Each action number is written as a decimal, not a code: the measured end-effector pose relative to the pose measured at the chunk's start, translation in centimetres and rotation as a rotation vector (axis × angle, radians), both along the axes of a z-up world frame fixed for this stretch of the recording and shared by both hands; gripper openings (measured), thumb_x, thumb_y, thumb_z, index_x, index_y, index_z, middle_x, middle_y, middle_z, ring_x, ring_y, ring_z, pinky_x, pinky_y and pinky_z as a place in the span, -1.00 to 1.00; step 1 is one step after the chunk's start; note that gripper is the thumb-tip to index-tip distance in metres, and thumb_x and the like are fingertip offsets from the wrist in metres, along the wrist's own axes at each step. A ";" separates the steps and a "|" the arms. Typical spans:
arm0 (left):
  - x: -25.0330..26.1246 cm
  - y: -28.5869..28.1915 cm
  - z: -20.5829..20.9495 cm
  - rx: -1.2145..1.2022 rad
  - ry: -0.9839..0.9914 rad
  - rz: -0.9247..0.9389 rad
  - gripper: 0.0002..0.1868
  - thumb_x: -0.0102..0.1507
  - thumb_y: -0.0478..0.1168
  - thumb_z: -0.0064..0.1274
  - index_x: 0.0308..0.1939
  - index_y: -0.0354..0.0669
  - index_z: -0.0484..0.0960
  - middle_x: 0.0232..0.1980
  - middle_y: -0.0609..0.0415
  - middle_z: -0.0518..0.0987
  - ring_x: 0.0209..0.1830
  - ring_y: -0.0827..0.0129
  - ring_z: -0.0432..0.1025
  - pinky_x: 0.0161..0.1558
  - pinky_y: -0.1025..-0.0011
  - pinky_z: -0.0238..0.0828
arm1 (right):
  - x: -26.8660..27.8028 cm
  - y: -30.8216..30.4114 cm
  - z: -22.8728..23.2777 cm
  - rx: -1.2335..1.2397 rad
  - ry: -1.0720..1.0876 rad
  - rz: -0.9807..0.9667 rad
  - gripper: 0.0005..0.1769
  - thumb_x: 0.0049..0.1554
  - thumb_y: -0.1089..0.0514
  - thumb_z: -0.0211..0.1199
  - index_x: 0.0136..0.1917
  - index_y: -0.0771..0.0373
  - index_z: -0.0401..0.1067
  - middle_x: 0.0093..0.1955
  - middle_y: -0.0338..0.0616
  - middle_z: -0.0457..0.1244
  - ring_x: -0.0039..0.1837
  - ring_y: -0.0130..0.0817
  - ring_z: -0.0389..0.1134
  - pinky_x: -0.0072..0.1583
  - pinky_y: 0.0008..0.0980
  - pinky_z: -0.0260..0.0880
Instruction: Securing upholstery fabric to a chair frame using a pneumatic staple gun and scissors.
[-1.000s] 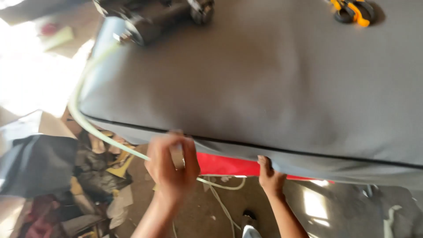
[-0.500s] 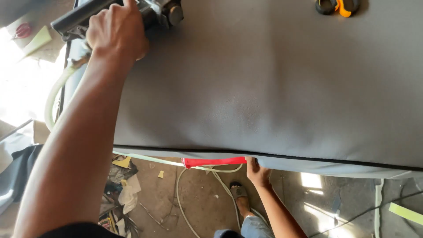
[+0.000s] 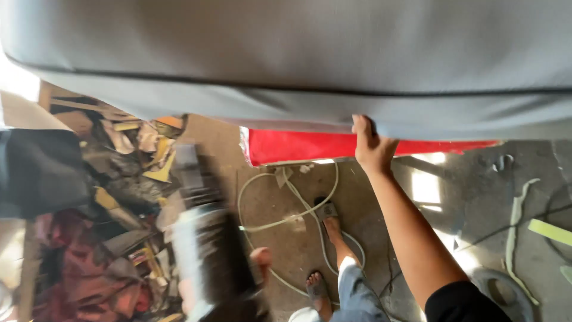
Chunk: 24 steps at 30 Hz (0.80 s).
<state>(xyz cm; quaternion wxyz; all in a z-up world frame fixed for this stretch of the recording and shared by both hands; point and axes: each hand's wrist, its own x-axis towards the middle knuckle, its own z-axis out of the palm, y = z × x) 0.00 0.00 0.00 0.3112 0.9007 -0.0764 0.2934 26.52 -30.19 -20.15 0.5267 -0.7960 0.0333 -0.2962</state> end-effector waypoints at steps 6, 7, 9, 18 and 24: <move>11.2 -11.1 -17.2 -0.535 -0.058 -0.351 -0.62 0.31 -0.09 0.11 -0.01 -0.40 0.68 -0.28 -0.10 0.67 -0.46 -0.03 0.52 -0.36 0.16 0.48 | 1.3 -0.6 2.2 -0.085 -0.068 0.042 -0.48 0.35 0.16 0.36 -0.46 0.15 0.43 -0.48 -0.20 0.29 -0.39 -0.38 0.32 -0.15 -0.38 0.41; 13.3 -12.8 -19.0 -0.619 -0.075 -0.405 -0.64 0.33 -0.06 0.09 -0.07 -0.36 0.70 -0.32 -0.06 0.68 -0.52 -0.01 0.52 -0.42 0.18 0.48 | 1.6 -0.4 2.5 -0.076 -0.049 0.031 -0.45 0.35 0.13 0.35 -0.49 0.12 0.42 -0.50 -0.22 0.27 -0.42 -0.37 0.31 -0.18 -0.39 0.40; 15.1 -14.7 -21.1 -0.709 -0.040 -0.403 -0.62 0.32 -0.10 0.08 0.04 -0.37 0.68 -0.34 -0.02 0.68 -0.52 0.10 0.53 -0.40 0.25 0.48 | 1.4 -0.1 1.8 -0.060 -0.017 0.012 -0.45 0.35 0.11 0.34 -0.49 0.12 0.41 -0.51 -0.20 0.27 -0.42 -0.38 0.31 -0.18 -0.40 0.38; 18.9 -18.6 -24.2 -0.804 -0.097 -0.408 -0.55 0.33 -0.18 -0.01 0.18 -0.45 0.65 -0.37 0.00 0.65 -0.56 0.21 0.50 -0.39 0.30 0.50 | 1.5 -1.1 -2.0 0.068 -0.051 -0.080 -0.61 0.22 0.21 0.56 -0.32 0.38 0.46 -0.34 0.10 0.31 -0.16 -0.36 0.29 -0.01 -0.15 0.42; 19.0 -18.5 -23.8 -0.777 -0.139 -0.410 -0.56 0.36 -0.21 -0.06 0.20 -0.47 0.62 -0.42 -0.02 0.60 -0.60 0.20 0.47 -0.43 0.30 0.48 | 1.1 0.1 -0.3 0.099 0.127 -0.196 -0.59 0.15 -0.03 0.60 -0.08 0.40 0.61 -0.15 0.25 0.41 0.01 -0.02 0.49 0.13 0.09 0.40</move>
